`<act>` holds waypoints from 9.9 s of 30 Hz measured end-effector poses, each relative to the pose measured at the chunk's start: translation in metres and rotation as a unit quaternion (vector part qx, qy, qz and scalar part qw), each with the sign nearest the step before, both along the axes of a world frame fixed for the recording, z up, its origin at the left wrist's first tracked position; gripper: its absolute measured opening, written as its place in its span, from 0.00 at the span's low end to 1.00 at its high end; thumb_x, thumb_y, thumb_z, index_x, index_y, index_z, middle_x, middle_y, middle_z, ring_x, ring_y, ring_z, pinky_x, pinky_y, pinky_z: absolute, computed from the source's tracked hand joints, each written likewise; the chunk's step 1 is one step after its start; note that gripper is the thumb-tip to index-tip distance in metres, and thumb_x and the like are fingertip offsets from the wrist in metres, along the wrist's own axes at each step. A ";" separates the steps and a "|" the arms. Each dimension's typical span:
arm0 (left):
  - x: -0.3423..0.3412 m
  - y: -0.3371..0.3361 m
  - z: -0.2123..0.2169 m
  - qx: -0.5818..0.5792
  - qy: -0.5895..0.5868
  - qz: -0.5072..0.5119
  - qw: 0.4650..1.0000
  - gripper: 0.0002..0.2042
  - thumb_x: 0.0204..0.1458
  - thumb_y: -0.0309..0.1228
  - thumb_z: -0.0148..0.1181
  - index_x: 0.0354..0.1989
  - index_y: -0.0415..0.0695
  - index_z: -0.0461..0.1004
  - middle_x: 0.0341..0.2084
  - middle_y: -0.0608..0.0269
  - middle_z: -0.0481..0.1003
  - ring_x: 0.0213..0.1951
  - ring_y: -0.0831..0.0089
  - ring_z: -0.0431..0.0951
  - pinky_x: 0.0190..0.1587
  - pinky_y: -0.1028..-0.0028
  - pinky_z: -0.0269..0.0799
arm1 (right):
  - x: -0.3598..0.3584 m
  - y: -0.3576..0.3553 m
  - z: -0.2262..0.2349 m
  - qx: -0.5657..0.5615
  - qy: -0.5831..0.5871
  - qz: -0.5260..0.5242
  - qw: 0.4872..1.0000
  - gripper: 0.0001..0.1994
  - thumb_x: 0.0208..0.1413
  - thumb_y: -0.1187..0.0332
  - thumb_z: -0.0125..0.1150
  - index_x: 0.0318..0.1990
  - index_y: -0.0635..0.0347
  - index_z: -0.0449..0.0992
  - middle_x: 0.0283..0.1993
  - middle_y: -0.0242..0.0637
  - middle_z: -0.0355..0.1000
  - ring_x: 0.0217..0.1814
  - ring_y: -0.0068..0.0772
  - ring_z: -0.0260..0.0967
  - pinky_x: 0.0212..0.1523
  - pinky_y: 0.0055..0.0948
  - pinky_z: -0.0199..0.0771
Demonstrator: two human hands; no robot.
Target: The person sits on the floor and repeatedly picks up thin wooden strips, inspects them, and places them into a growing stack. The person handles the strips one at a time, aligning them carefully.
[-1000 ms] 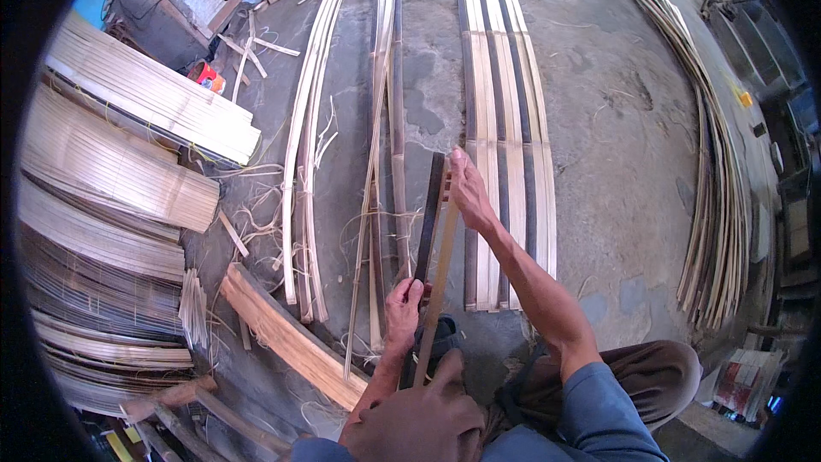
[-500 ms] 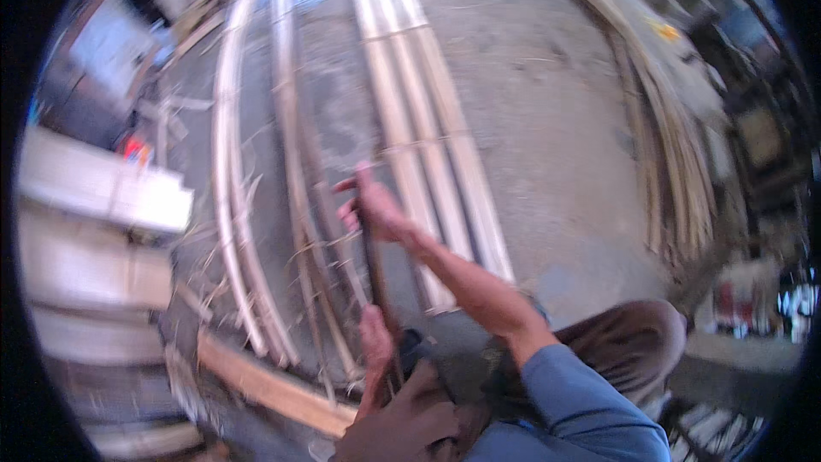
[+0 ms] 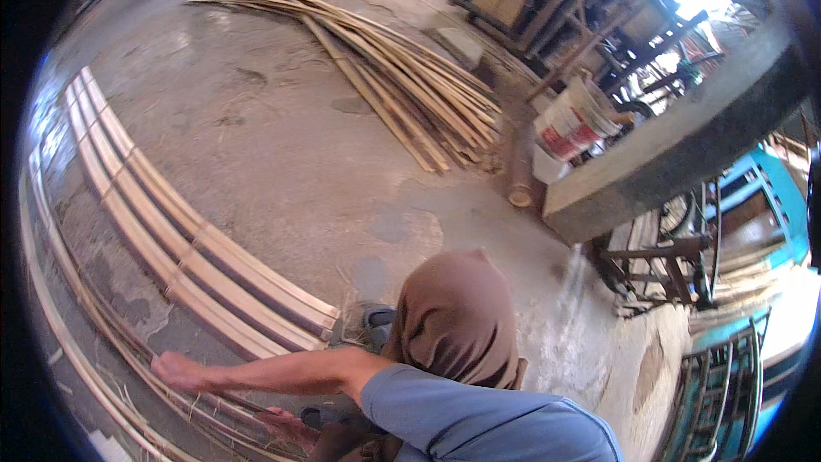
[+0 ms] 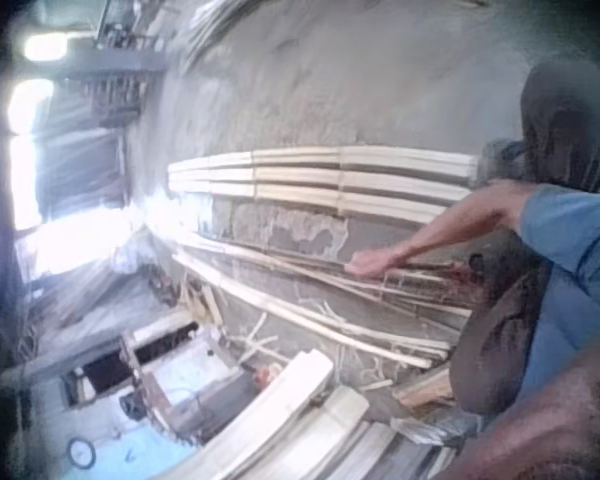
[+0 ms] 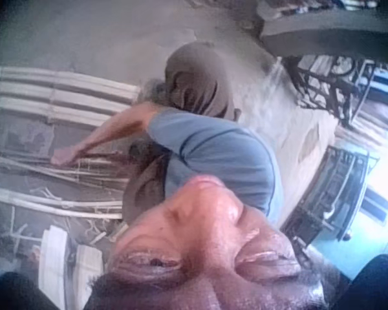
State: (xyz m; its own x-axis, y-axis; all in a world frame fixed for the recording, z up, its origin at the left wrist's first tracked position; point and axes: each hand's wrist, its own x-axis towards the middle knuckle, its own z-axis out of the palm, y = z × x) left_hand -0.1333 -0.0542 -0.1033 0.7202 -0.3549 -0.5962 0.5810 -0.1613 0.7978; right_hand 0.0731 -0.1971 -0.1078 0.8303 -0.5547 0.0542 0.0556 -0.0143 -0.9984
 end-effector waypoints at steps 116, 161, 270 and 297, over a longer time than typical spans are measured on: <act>0.311 -0.137 0.196 -0.114 -0.223 -0.041 0.967 0.21 0.65 0.43 0.50 0.55 0.38 0.68 0.41 0.58 0.74 0.43 0.77 0.75 0.43 0.73 0.74 | -0.133 0.041 0.128 0.066 0.048 0.149 0.985 0.11 0.66 0.62 0.53 0.41 0.61 0.70 0.28 0.29 0.70 0.31 0.18 0.66 0.32 0.21 0.67; 0.160 -0.226 0.025 -0.238 0.148 -0.172 0.944 0.35 0.62 0.62 0.34 0.60 0.41 0.59 0.43 0.49 0.76 0.42 0.64 0.80 0.43 0.66 0.75 | -0.269 -0.101 0.065 0.268 0.248 0.268 0.892 0.26 0.67 0.44 0.43 0.49 0.61 0.73 0.36 0.37 0.75 0.38 0.27 0.71 0.43 0.33 0.73; -0.027 -0.143 -0.010 -0.215 0.193 -0.103 0.952 0.07 0.64 0.38 0.50 0.40 0.49 0.63 0.20 0.73 0.62 0.17 0.83 0.61 0.17 0.77 0.59 | -0.158 -0.132 0.086 -0.147 0.090 0.285 0.943 0.13 0.64 0.67 0.48 0.54 0.59 0.70 0.44 0.45 0.75 0.49 0.37 0.73 0.49 0.39 0.73; 0.093 -0.162 0.050 0.018 -0.184 -0.415 0.891 0.16 0.62 0.36 0.49 0.49 0.37 0.74 0.37 0.58 0.78 0.37 0.72 0.79 0.41 0.69 0.76 | -0.418 -0.293 -0.041 -0.117 0.300 -0.133 0.937 0.24 0.57 0.62 0.62 0.61 0.56 0.70 0.25 0.33 0.70 0.27 0.24 0.68 0.31 0.31 0.72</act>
